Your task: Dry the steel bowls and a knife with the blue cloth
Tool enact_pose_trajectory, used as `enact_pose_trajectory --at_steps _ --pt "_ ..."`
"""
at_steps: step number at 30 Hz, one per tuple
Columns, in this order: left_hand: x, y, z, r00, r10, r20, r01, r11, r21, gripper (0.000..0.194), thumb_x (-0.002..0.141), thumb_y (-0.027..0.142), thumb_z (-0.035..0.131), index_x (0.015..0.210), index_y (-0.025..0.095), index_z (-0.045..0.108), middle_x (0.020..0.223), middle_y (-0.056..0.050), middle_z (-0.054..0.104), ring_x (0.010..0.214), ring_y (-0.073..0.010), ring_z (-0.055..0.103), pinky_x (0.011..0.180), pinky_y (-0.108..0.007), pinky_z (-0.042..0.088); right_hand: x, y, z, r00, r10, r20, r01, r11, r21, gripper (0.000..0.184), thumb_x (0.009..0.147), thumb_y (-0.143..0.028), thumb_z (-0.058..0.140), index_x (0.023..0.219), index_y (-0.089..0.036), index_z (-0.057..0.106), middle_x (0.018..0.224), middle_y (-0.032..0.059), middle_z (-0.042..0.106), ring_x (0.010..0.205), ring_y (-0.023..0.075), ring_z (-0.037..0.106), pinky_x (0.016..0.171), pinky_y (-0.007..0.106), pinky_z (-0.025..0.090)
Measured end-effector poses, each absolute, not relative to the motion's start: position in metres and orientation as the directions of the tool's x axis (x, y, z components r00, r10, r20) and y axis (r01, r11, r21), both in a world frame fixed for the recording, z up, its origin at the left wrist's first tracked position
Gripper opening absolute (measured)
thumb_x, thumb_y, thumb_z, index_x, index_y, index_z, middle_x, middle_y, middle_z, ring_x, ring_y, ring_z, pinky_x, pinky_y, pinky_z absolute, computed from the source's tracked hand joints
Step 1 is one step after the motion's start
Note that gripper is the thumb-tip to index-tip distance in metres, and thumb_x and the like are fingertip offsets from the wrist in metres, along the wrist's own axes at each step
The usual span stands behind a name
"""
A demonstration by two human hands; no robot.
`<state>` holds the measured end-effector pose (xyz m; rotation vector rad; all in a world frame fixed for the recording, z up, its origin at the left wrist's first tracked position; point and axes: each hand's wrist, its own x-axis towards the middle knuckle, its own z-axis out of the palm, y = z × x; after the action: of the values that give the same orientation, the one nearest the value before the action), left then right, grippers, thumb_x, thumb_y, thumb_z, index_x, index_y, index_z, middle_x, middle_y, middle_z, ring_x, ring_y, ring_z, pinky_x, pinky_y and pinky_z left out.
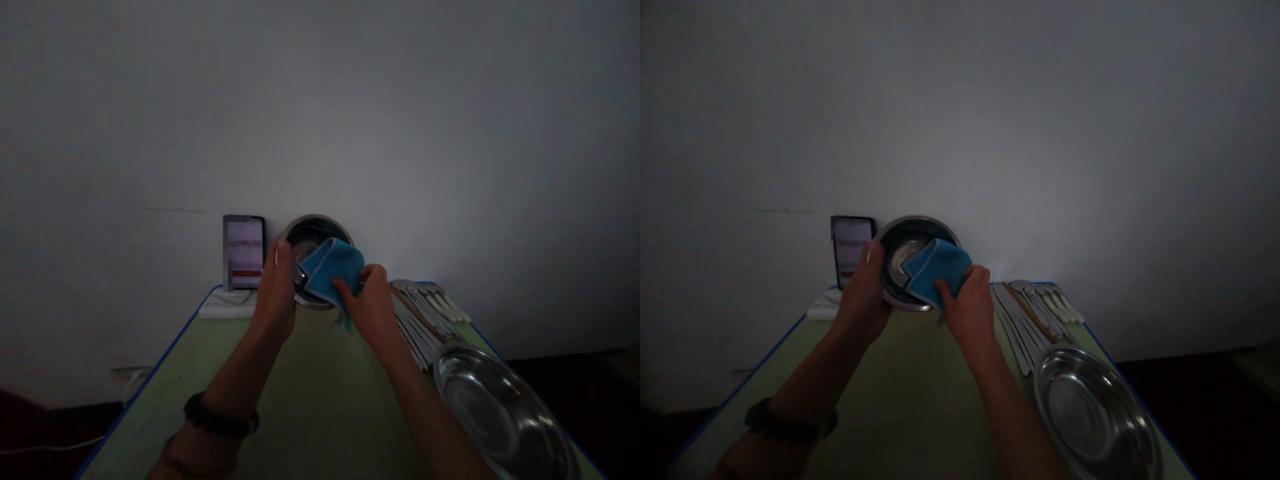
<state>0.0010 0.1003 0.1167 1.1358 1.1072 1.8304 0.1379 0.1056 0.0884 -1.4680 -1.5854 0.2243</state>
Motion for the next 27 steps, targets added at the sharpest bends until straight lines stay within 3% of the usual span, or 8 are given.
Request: enact_pose_trajectory --at_steps 4,8,12,15,19,23,27 --pt "0.009 0.093 0.12 -0.396 0.819 0.416 0.011 -0.448 0.894 0.046 0.085 0.051 0.035 0.122 0.026 0.045 0.124 -0.004 0.052 0.115 -0.0199 0.047 0.094 -0.034 0.04 0.143 0.111 0.085 -0.002 0.985 0.171 0.429 0.156 -0.89 0.049 0.073 -0.058 0.047 0.09 -0.013 0.056 0.083 0.0125 0.065 0.077 0.023 0.062 0.068 0.033 0.045" --pt "0.019 0.083 0.123 -0.348 0.811 0.47 0.148 -0.448 0.882 0.045 0.086 0.05 0.033 0.125 0.028 0.041 0.123 -0.003 0.053 0.112 -0.0197 0.049 0.094 -0.034 0.039 0.149 0.117 0.084 -0.06 0.993 0.102 0.055 0.105 -0.993 0.037 0.067 -0.046 0.06 0.083 -0.013 0.064 0.085 0.0087 0.069 0.077 0.0216 0.064 0.07 0.032 0.048" --pt "0.023 0.077 0.128 -0.212 0.842 0.495 0.26 -0.44 0.859 0.044 0.086 0.047 0.036 0.125 0.027 0.041 0.118 -0.003 0.057 0.106 -0.0197 0.053 0.091 -0.033 0.041 0.157 0.122 0.084 0.069 0.992 0.109 -0.077 0.115 -0.99 0.029 0.059 -0.03 0.067 0.083 -0.013 0.065 0.083 0.0063 0.07 0.074 0.02 0.065 0.07 0.032 0.049" --pt "0.016 0.077 0.132 -0.086 0.876 0.475 0.29 -0.434 0.853 0.044 0.086 0.046 0.036 0.125 0.026 0.042 0.117 -0.004 0.058 0.104 -0.0206 0.054 0.09 -0.034 0.042 0.164 0.125 0.084 0.128 0.974 0.186 0.042 0.182 -0.982 0.026 0.059 -0.027 0.066 0.081 -0.013 0.064 0.078 0.0052 0.07 0.069 0.0193 0.064 0.065 0.03 0.049" --pt "0.0 0.078 0.136 0.141 0.904 0.404 0.329 -0.427 0.842 0.045 0.087 0.044 0.036 0.127 0.025 0.042 0.119 -0.003 0.057 0.104 -0.0206 0.054 0.089 -0.033 0.042 0.167 0.124 0.087 0.136 0.932 0.336 0.347 0.273 -0.897 0.025 0.062 -0.031 0.064 0.08 -0.014 0.064 0.074 0.0057 0.068 0.066 0.019 0.061 0.059 0.029 0.046" --pt "-0.01 0.075 0.138 0.378 0.884 0.276 0.415 -0.428 0.803 0.044 0.087 0.042 0.033 0.127 0.027 0.045 0.117 0.0 0.059 0.099 -0.0192 0.057 0.088 -0.031 0.042 0.161 0.115 0.092 0.032 0.891 0.453 0.581 0.353 -0.733 0.019 0.068 -0.032 0.059 0.078 -0.017 0.063 0.07 0.0049 0.066 0.064 0.0171 0.058 0.057 0.027 0.041" --pt "-0.013 0.073 0.139 0.482 0.855 0.189 0.495 -0.444 0.746 0.043 0.088 0.043 0.032 0.125 0.027 0.047 0.115 0.0 0.061 0.096 -0.0184 0.058 0.088 -0.031 0.042 0.155 0.11 0.094 -0.051 0.886 0.46 0.679 0.368 -0.635 0.014 0.066 -0.031 0.061 0.07 -0.018 0.06 0.058 0.0016 0.061 0.055 0.015 0.053 0.052 0.026 0.036"
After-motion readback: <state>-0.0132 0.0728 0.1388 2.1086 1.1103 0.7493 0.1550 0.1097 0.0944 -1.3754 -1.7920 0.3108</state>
